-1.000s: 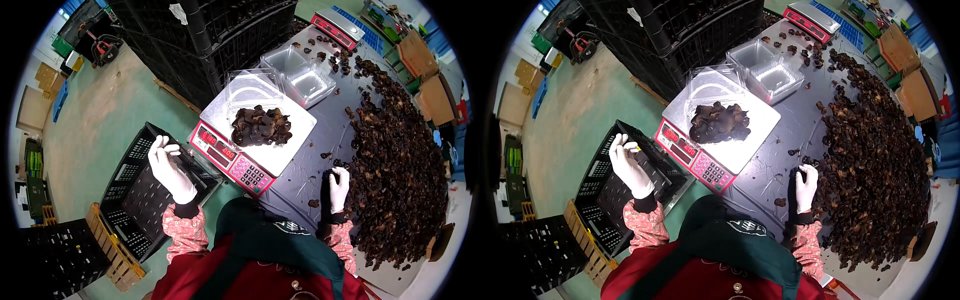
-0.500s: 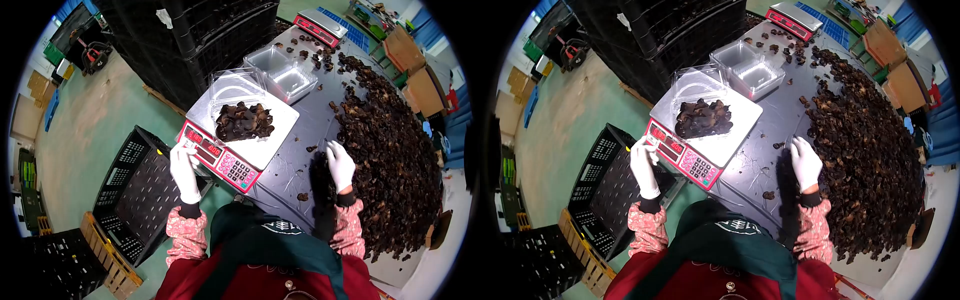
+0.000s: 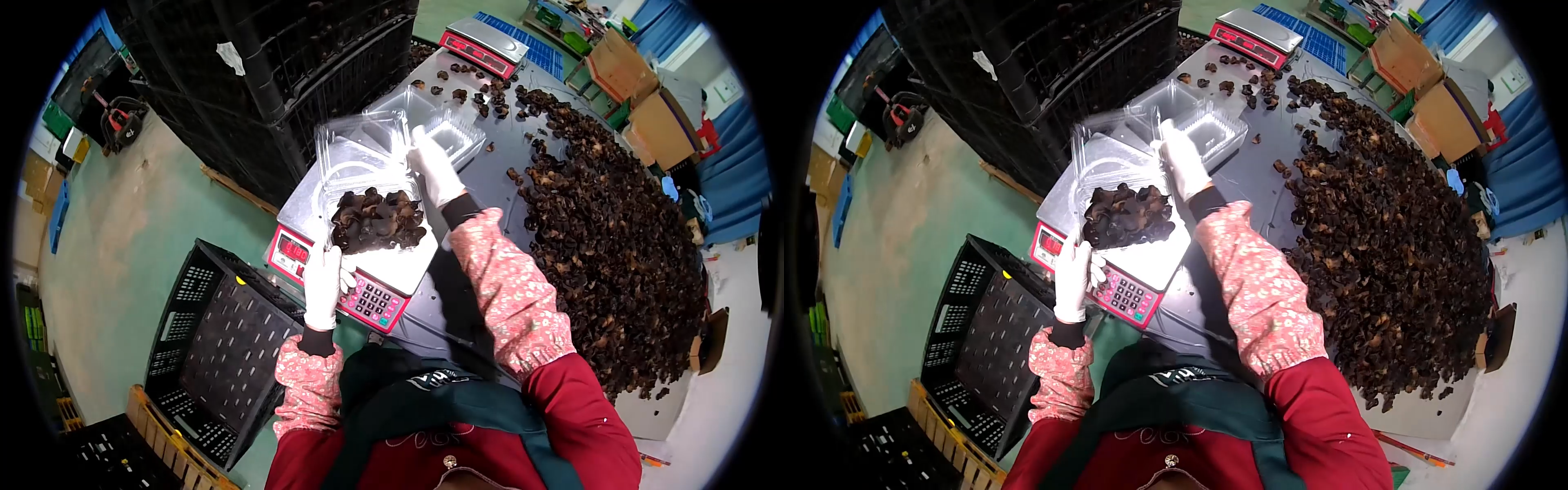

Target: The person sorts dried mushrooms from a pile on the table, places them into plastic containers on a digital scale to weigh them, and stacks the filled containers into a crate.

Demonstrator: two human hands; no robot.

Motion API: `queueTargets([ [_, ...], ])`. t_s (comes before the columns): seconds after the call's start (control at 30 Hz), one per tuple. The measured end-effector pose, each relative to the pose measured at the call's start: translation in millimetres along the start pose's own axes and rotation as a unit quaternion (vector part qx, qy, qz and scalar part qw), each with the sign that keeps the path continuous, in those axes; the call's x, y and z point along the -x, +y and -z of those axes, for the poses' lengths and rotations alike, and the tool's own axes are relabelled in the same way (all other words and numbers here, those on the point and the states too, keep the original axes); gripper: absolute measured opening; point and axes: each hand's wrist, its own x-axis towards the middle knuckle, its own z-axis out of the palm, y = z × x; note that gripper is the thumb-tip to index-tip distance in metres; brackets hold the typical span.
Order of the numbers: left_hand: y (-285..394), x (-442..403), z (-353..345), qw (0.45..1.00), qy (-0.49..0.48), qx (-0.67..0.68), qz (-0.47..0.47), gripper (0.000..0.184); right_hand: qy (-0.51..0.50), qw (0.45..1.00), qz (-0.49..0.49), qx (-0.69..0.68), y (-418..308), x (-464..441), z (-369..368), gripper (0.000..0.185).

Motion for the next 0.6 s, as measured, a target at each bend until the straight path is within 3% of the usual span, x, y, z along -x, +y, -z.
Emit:
queueTargets([
  [0.07,-1.1,2.2,-2.5,0.999,0.013,0.032,0.004,0.05,-0.034,0.991,0.006,-0.132,-38.7,34.0,6.9,0.065],
  [0.13,-4.1,6.1,-4.1,0.999,0.022,0.034,0.003,0.049,-0.122,0.984,0.037,-0.123,-36.7,53.0,29.9,0.054],
  [0.2,3.2,14.5,-8.0,0.981,0.037,0.188,0.043,0.052,-0.102,0.968,0.149,0.178,-12.9,88.8,46.8,0.039],
  [0.27,-2.5,18.2,-7.3,0.982,0.031,0.186,0.01,0.05,0.029,0.851,0.284,0.441,4.3,137.3,38.0,0.028],
  [0.33,-11.6,16.2,-6.9,0.99,0.022,0.137,0.005,0.041,0.08,0.923,0.102,0.363,8.2,168.5,27.5,0.033],
  [0.37,-7.9,18.6,-10.3,0.992,0.03,0.123,-0.005,0.032,0.09,0.961,0.029,0.261,1.3,176.9,21.0,0.035],
  [0.4,-2.8,20.8,-12.6,0.992,0.027,0.122,-0.004,0.028,0.09,0.961,0.029,0.259,1.4,176.1,24.0,0.035],
  [0.47,-3.1,21.0,-13.4,0.991,0.026,0.128,-0.006,0.03,-0.033,0.965,-0.175,0.191,2.9,167.7,35.5,0.027],
  [0.53,-7.2,18.6,-14.5,0.991,0.027,0.13,-0.009,0.033,-0.081,0.977,-0.19,0.043,10.4,161.9,45.2,0.031],
  [0.6,-12.7,17.7,-16.8,0.987,0.041,0.151,-0.024,0.035,-0.192,0.958,-0.207,-0.053,16.9,154.4,54.0,0.028],
])
